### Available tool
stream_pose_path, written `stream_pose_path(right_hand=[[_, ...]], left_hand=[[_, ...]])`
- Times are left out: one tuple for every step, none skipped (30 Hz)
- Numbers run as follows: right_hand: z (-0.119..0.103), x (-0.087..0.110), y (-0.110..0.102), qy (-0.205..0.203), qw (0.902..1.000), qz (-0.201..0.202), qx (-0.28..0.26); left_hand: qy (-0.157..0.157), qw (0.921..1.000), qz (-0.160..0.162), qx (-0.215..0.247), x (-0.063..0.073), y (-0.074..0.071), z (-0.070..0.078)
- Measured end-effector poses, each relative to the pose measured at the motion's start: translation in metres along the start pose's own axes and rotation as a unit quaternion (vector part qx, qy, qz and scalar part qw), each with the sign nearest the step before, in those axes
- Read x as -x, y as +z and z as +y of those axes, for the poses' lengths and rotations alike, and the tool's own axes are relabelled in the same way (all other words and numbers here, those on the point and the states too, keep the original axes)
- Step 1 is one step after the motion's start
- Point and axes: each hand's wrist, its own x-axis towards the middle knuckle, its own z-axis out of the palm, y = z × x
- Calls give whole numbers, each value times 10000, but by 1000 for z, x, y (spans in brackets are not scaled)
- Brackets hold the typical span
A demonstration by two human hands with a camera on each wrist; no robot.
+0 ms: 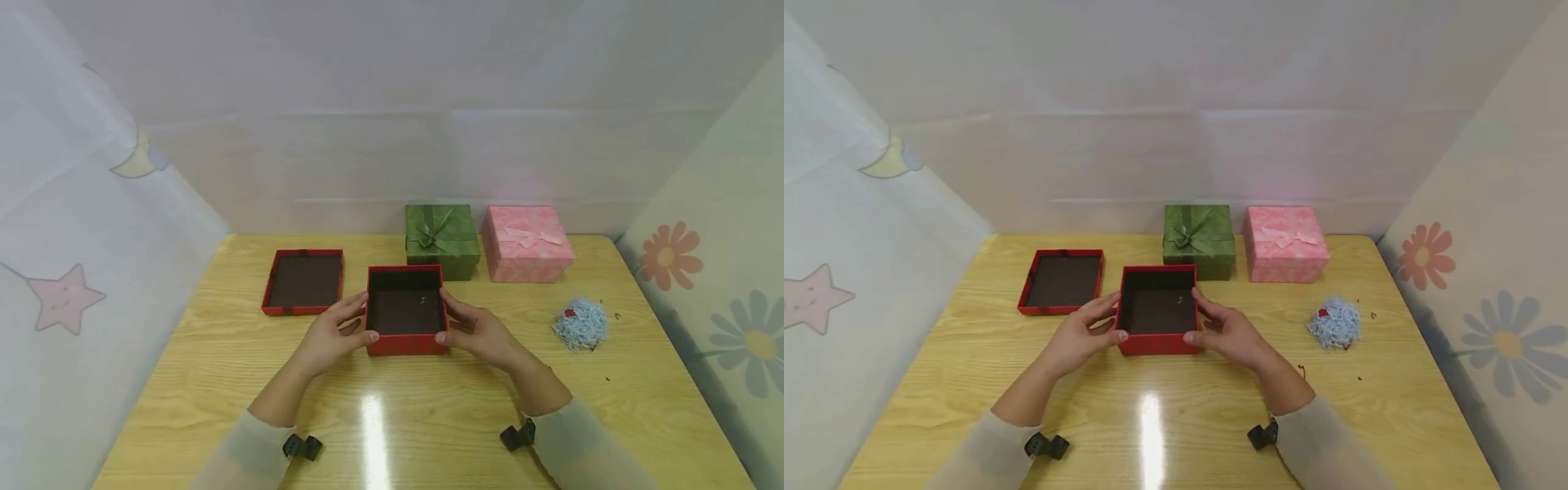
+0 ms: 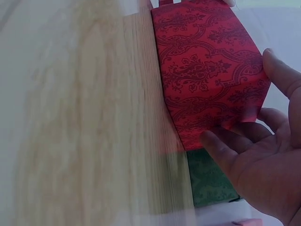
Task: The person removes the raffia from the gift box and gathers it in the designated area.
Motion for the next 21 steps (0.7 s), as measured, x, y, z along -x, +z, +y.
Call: stream_pose_path(right_hand=[[0,-2,2,-20,10000,-4,-19],[1,-4,4,-67,10000,-17,-18],[0,-6,6,-70,10000,-29,-14],[0,-7,8,-55,10000,-43,-27],[0,-9,10,-62,10000,-58,-33],[0,-11,11,-86,9999,-68,-39],[0,-13,13,-96,9999,-81,-27],[0,-15,15,-92,9999,-87,5],[0,-17,17,-84,9999,-85,53],[-1,-18,18,-107,9998,-87,112],[-1,-20,20,-136,9997,-88,166],[-1,-22,21,-162,9996,-90,228],[-2,-24,22,-175,9994,-95,277],[-2,-25,24,-176,9993,-98,309],[-3,-27,25,-183,9992,-102,342],[-3,-28,26,-179,9991,-116,365],[-3,-30,27,-182,9990,-134,379],[-4,-31,27,-173,9990,-153,391],[-4,-33,28,-146,9989,-171,411],[-4,-34,29,-129,9988,-190,437],[-4,-36,30,-119,9987,-204,460]], left_hand=[[-13,10000,20,-69,1,-2,-1],[-50,9999,47,-101,2,-4,-1],[-64,9999,50,-120,4,-7,-2],[-83,9999,52,-135,5,-9,-2],[-113,9998,51,-131,6,-12,-3],[-127,9998,44,-123,7,-14,-3],[-142,9998,42,-107,8,-17,-3],[-156,9998,42,-90,9,-19,-3],[-161,9998,45,-94,9,-22,-3],[-166,9998,52,-81,10,-24,-3],[-160,9998,58,-84,10,-26,-3],[-125,9999,56,-82,10,-28,-3],[-101,9999,52,-83,11,-31,-4],[-80,9999,43,-100,11,-32,-4],[-50,9999,35,-105,12,-34,-4],[-39,9999,36,-109,12,-36,-4],[-22,9999,46,-135,13,-37,-4],[-21,9999,49,-156,13,-39,-4],[-30,9998,53,-177,14,-40,-4],[-33,9997,65,-214,14,-42,-4],[-30,9997,82,-240,14,-43,-4]])
